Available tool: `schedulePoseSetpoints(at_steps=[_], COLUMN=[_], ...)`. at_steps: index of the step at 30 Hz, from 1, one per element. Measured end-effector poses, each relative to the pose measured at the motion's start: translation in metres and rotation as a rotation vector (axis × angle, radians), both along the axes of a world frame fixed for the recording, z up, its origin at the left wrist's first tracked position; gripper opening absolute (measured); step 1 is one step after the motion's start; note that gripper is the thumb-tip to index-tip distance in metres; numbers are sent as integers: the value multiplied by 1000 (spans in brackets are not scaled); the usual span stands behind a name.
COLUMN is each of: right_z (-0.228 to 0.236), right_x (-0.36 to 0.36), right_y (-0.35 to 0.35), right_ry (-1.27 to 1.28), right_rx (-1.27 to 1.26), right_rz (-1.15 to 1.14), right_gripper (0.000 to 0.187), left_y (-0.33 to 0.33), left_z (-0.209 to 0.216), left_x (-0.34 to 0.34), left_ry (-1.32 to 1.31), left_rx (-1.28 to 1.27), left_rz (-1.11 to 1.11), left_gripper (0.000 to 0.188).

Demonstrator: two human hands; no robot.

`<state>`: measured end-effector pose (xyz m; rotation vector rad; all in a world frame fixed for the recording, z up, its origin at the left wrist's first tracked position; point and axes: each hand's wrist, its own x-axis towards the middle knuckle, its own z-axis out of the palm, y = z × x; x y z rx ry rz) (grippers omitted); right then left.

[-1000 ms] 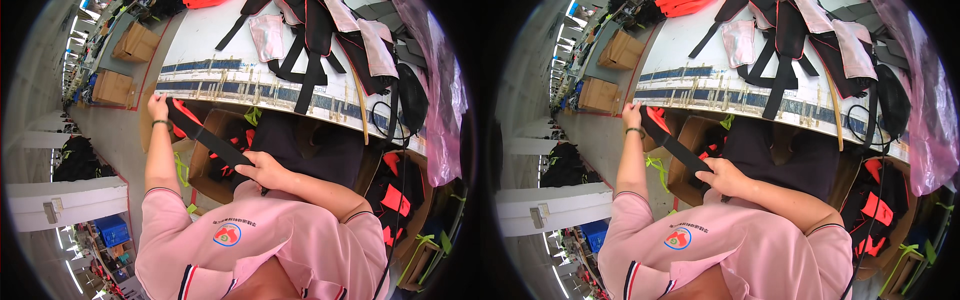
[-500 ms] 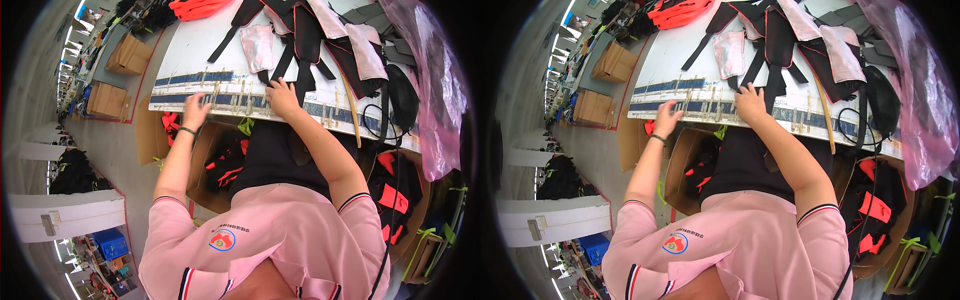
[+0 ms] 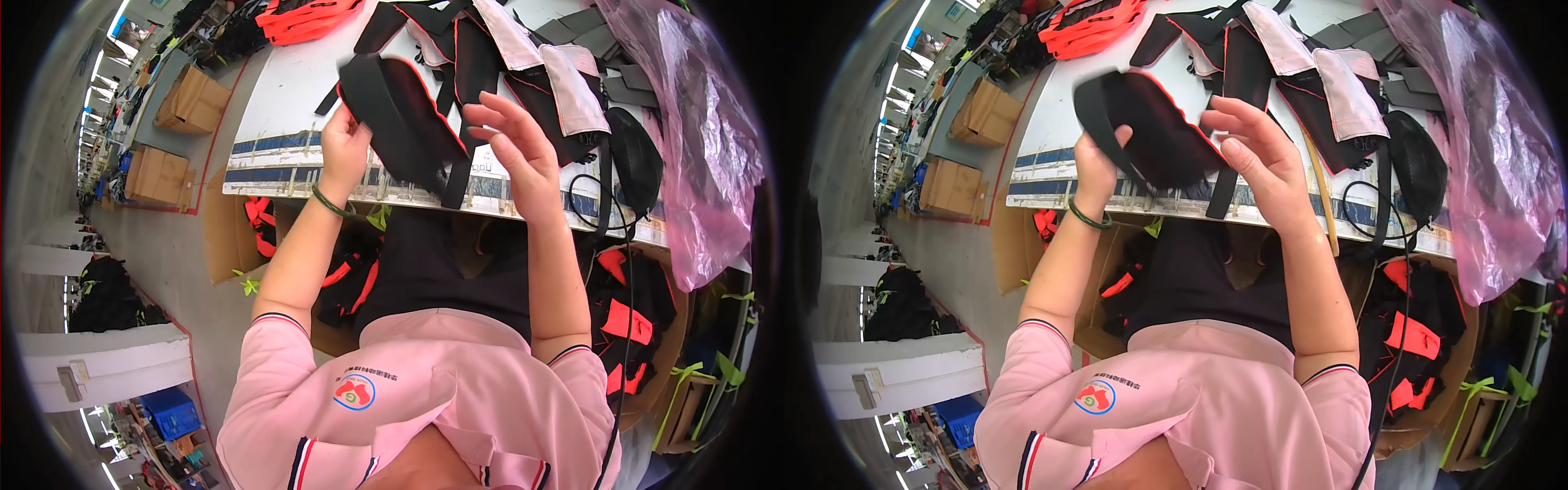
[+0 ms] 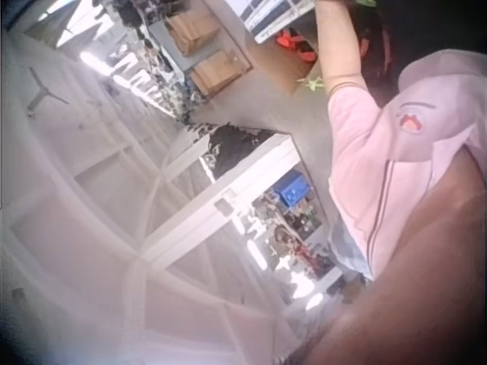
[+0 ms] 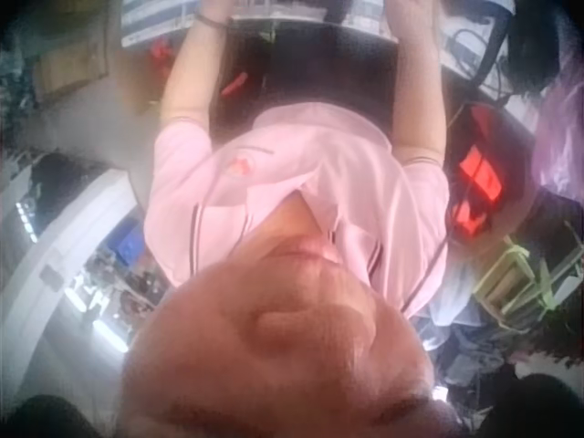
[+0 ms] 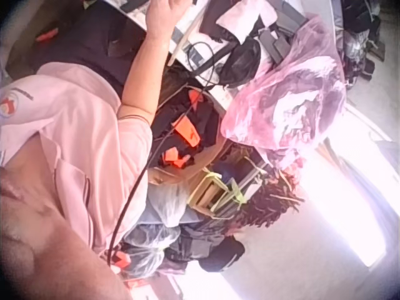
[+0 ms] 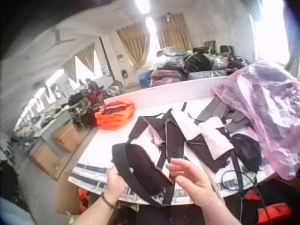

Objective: Assembling components of sports or safety gear by inserting padding and adjusting straps.

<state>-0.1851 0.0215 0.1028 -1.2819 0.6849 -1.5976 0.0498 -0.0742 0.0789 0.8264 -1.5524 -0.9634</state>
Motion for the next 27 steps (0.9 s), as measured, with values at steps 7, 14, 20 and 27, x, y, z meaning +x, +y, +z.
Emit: schedulePoseSetpoints(at_steps=[7, 14, 20, 27], right_z=[-97, -128, -139, -146], right_x=[10, 9, 23, 26], right_y=[12, 39, 26, 19], right_ry=[839, 1020, 1031, 860], right_rx=[228, 160, 91, 146], right_rz=[-304, -307, -411, -353], right_gripper=[58, 62, 54, 30], left_y=[-21, 45, 64, 66], left_z=[-65, -114, -120, -121], left_x=[-19, -21, -32, -33], left_ry=[-169, -804, -822, -815], left_rx=[350, -133, -77, -86], left_rz=[36, 18, -47, -9], left_gripper=[57, 63, 87, 77])
